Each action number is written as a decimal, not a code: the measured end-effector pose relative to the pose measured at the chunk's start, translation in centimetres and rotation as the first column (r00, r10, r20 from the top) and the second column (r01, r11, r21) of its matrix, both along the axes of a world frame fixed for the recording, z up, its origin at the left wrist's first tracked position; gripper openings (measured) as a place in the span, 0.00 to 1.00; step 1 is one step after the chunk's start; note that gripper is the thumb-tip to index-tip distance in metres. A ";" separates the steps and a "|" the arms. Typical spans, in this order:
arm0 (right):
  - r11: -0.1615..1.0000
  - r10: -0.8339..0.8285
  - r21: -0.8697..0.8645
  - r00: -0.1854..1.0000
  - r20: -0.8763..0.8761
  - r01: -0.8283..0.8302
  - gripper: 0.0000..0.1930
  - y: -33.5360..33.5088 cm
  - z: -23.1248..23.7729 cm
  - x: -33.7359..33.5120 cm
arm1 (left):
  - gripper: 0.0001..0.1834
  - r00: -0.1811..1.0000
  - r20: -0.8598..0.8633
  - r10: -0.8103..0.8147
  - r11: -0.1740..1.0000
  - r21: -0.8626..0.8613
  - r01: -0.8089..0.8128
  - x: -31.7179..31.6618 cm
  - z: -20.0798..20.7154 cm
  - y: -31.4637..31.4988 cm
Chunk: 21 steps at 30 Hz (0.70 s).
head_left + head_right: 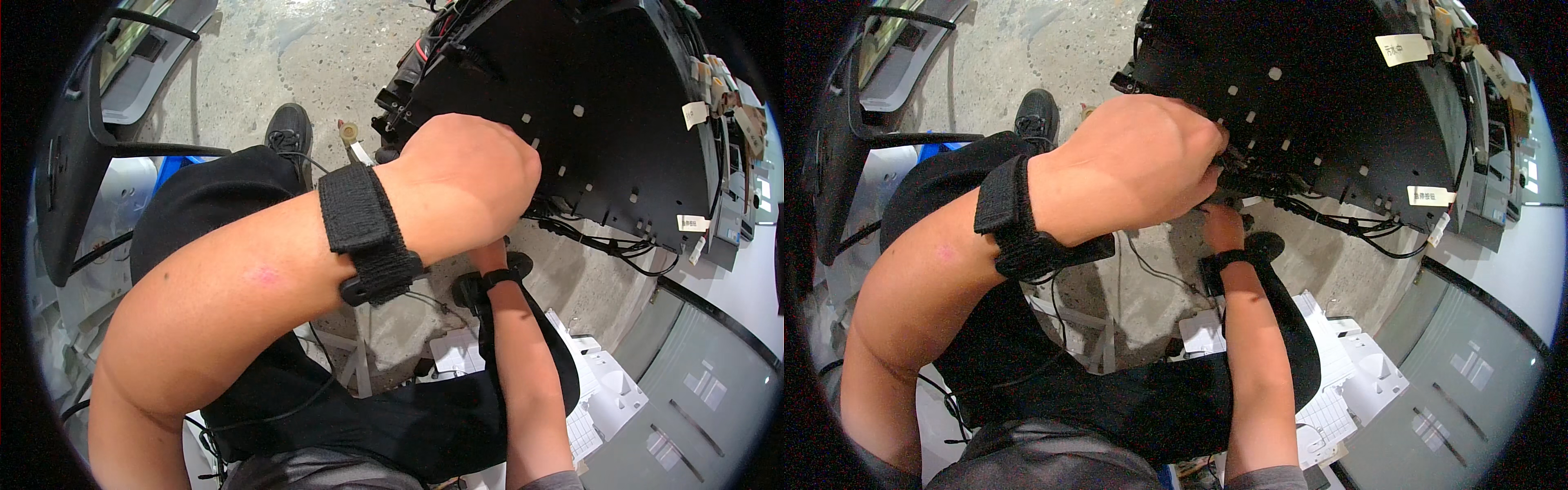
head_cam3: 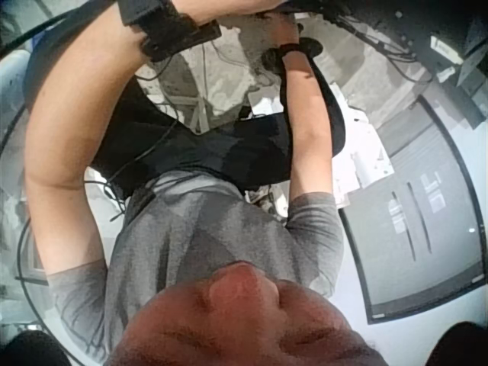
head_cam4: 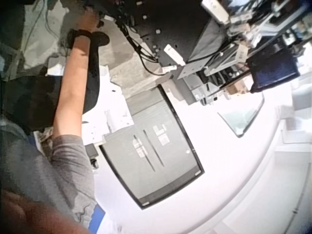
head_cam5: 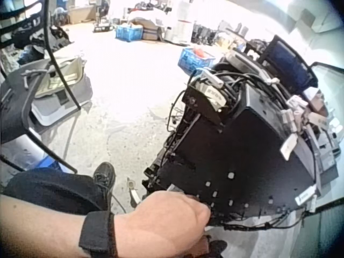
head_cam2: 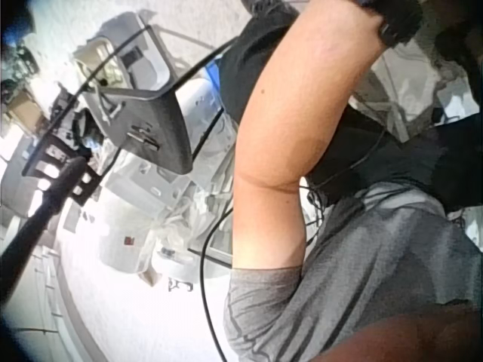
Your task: The recorder is manipulating internal wiring and connectors of a large mechanical/robotic assembly.
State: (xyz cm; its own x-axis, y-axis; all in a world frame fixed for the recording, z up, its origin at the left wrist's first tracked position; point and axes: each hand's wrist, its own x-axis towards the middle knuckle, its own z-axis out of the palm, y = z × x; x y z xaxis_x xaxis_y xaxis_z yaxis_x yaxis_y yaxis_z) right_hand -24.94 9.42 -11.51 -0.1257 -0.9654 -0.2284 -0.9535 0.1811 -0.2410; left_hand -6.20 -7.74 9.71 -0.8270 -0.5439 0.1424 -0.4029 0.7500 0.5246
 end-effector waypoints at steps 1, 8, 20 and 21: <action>0.999 -0.043 -0.018 0.997 0.069 0.044 0.09 0.5 -1.1 -0.8 | 0.10 1.000 -0.023 -0.001 1.000 0.020 0.002 -0.3 0.2 0.0; 0.906 -0.423 0.243 0.755 0.500 0.347 0.16 -0.3 0.8 0.0 | 0.10 1.000 -0.029 -0.005 0.999 0.035 0.006 -0.1 -0.1 0.1; 0.974 0.218 -0.031 0.968 -0.122 -0.223 0.13 1.2 -0.9 -1.8 | 0.10 0.999 -0.032 -0.004 0.999 0.035 0.005 -0.3 0.2 0.1; 0.974 0.218 -0.032 0.969 -0.119 -0.224 0.13 1.3 -1.1 -1.9 | 0.10 0.999 -0.036 -0.008 1.000 0.030 0.009 -0.2 0.2 0.1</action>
